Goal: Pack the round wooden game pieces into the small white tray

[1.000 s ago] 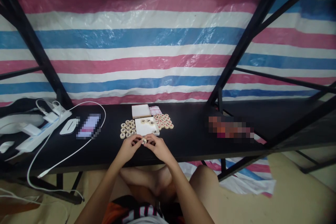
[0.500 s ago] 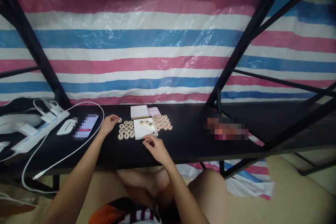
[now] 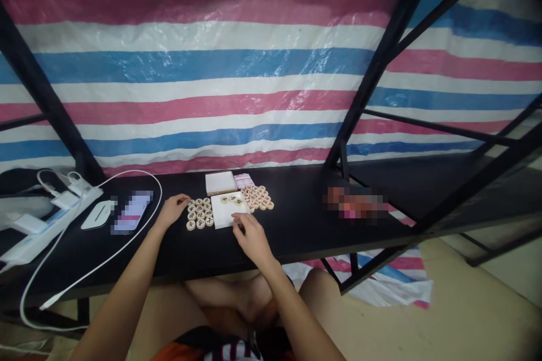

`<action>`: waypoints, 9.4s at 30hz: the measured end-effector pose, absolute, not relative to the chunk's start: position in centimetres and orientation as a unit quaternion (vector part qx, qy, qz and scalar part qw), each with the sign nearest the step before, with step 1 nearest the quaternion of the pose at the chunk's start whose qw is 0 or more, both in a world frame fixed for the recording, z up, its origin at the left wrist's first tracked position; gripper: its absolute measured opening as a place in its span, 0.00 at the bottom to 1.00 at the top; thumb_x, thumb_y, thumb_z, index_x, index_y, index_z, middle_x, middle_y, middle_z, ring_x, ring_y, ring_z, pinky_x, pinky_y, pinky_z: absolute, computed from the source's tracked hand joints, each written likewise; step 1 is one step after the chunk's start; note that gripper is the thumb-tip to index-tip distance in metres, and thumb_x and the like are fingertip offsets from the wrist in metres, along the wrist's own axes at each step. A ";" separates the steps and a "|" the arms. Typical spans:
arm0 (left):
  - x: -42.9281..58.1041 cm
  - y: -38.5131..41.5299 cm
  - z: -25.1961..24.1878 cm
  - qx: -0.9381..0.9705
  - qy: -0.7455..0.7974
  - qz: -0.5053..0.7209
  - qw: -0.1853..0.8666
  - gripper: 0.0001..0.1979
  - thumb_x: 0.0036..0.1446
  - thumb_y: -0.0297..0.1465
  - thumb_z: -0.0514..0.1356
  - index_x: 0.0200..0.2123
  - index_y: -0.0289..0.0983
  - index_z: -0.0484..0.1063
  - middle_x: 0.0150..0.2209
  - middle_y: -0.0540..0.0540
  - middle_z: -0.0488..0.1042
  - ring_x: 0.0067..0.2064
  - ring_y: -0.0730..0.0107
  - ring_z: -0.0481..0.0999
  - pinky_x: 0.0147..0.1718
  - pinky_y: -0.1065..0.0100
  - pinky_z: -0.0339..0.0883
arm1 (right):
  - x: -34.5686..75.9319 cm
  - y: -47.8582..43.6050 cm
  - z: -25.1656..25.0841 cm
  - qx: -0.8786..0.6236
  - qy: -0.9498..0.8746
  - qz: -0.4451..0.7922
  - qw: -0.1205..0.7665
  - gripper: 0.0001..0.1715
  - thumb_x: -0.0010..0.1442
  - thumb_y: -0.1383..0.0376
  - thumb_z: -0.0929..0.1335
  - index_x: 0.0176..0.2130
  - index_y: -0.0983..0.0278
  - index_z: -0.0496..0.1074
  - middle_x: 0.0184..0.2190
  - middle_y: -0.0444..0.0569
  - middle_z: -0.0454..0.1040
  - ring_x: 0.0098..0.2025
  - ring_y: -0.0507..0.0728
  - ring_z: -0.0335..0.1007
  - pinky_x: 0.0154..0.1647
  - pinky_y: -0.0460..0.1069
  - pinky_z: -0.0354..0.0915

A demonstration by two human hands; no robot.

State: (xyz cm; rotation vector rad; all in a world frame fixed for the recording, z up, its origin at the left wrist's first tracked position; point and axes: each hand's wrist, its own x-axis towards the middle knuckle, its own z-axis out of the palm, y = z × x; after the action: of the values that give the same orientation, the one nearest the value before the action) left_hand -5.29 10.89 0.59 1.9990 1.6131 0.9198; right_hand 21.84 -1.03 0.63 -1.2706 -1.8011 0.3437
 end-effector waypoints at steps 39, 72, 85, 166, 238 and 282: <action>5.7 -2.2 0.6 0.725 0.471 0.386 0.323 0.11 0.55 0.33 0.53 0.37 0.37 0.73 0.31 0.46 0.75 0.31 0.70 0.72 0.32 0.69 0.66 | 22.6 2.7 6.2 -0.547 -0.769 0.159 0.291 0.16 0.55 0.61 0.68 0.44 0.64 0.72 0.36 0.50 0.73 0.38 0.54 0.69 0.42 0.48 0.62; -5.2 -0.3 0.4 0.672 0.648 0.350 0.073 0.18 0.53 0.43 0.54 0.39 0.38 0.75 0.37 0.43 0.76 0.41 0.57 0.73 0.44 0.59 0.65 | 21.6 -1.9 -0.1 -0.464 -0.706 0.271 0.462 0.10 0.59 0.63 0.64 0.35 0.63 0.73 0.28 0.45 0.75 0.30 0.52 0.70 0.36 0.46 0.65; -4.5 -0.5 -0.3 0.690 0.648 0.317 0.061 0.19 0.54 0.37 0.54 0.48 0.37 0.67 0.37 0.44 0.73 0.41 0.57 0.70 0.45 0.58 0.64 | 23.0 5.3 3.8 -0.601 -0.767 0.005 0.223 0.15 0.60 0.70 0.60 0.43 0.66 0.72 0.44 0.57 0.71 0.49 0.60 0.64 0.47 0.51 0.61; 1.0 -3.0 1.0 0.714 0.555 0.420 0.076 0.10 0.56 0.37 0.55 0.37 0.40 0.72 0.39 0.45 0.76 0.43 0.62 0.73 0.44 0.61 0.64 | 22.5 -1.2 -0.3 -0.452 -0.720 0.262 0.457 0.11 0.59 0.63 0.63 0.36 0.63 0.73 0.30 0.47 0.75 0.31 0.53 0.69 0.37 0.48 0.65; 3.7 -2.1 0.6 0.822 0.479 0.256 0.174 0.13 0.58 0.38 0.54 0.41 0.42 0.74 0.40 0.46 0.72 0.43 0.64 0.69 0.45 0.63 0.63 | 23.3 -1.9 0.3 -0.391 -0.834 0.215 0.325 0.10 0.58 0.63 0.67 0.42 0.60 0.72 0.35 0.45 0.73 0.35 0.52 0.66 0.39 0.47 0.62; 3.6 -2.1 0.8 0.787 0.501 0.257 0.251 0.11 0.52 0.41 0.59 0.34 0.42 0.74 0.35 0.50 0.75 0.38 0.66 0.71 0.41 0.66 0.63 | 23.5 -1.1 -0.2 -0.395 -0.799 0.273 0.361 0.07 0.54 0.70 0.69 0.35 0.61 0.75 0.32 0.45 0.74 0.37 0.53 0.68 0.38 0.46 0.63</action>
State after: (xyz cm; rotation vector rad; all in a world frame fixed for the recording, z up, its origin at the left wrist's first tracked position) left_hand 3.62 -2.06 0.76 2.1427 1.3623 0.7001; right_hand 23.46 -1.09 -0.25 -1.0189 -2.0600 0.7049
